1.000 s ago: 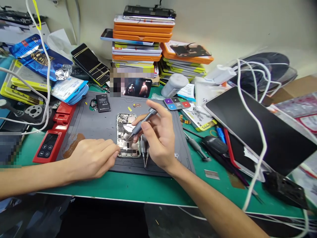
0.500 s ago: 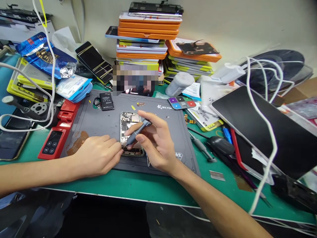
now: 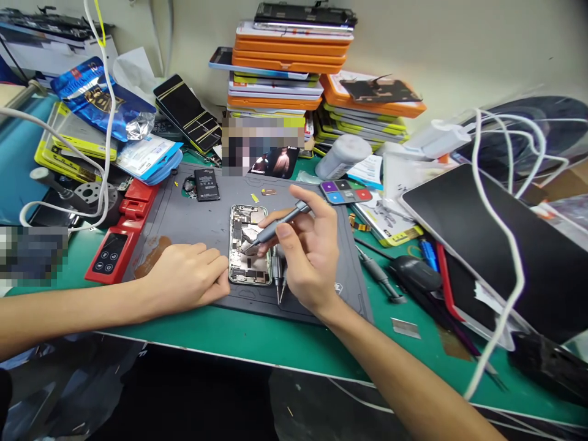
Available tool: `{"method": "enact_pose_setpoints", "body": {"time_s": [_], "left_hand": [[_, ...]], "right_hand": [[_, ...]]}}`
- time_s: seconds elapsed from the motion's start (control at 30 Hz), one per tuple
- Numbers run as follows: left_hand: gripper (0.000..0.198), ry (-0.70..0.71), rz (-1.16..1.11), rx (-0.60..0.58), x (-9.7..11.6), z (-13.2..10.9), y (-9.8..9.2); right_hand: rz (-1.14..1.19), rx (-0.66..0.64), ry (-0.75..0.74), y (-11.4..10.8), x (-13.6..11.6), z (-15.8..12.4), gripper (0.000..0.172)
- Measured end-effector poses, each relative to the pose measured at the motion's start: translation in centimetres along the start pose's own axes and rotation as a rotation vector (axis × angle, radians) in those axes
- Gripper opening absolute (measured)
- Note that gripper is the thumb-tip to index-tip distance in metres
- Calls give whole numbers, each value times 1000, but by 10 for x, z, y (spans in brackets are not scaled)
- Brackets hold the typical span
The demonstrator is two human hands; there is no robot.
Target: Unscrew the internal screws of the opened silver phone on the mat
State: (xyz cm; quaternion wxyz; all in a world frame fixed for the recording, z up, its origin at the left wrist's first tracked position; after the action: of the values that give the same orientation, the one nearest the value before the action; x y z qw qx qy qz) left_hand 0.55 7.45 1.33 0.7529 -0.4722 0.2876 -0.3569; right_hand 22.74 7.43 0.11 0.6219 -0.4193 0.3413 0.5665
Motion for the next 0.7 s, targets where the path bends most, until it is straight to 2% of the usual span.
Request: {"method": "enact_pose_setpoints", "body": {"time_s": [0.07, 0.23, 0.37, 0.53, 0.7], "left_hand": [[35, -70, 53, -75, -4, 2, -2], [40, -242, 40, -428, -15, 11, -6], [43, -312, 12, -596, -22, 17, -12], [42, -354, -205, -716, -44, 18, -24], [38, -561, -524, -656, -61, 21, -31]], "right_hand": [[-29, 13, -15, -1, 1, 0, 43], [4, 19, -15, -2, 0, -1, 42], [-8, 14, -25, -2, -1, -1, 44], [36, 26, 5, -5, 5, 2, 44], [65, 35, 12, -7, 8, 3, 43]]}}
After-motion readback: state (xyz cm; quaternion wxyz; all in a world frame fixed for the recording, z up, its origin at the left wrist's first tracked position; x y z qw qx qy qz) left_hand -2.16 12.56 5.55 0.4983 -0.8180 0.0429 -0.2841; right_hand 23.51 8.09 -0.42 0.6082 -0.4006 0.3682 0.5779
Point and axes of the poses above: each hand's wrist, its own z-axis towards the middle knuckle, its own y-axis out of the palm, x = y × z, the point moved 1 cm from there along z, towards the middle knuckle, and after that the axes turned 2 degrees about -x, right-handed, at the moved point
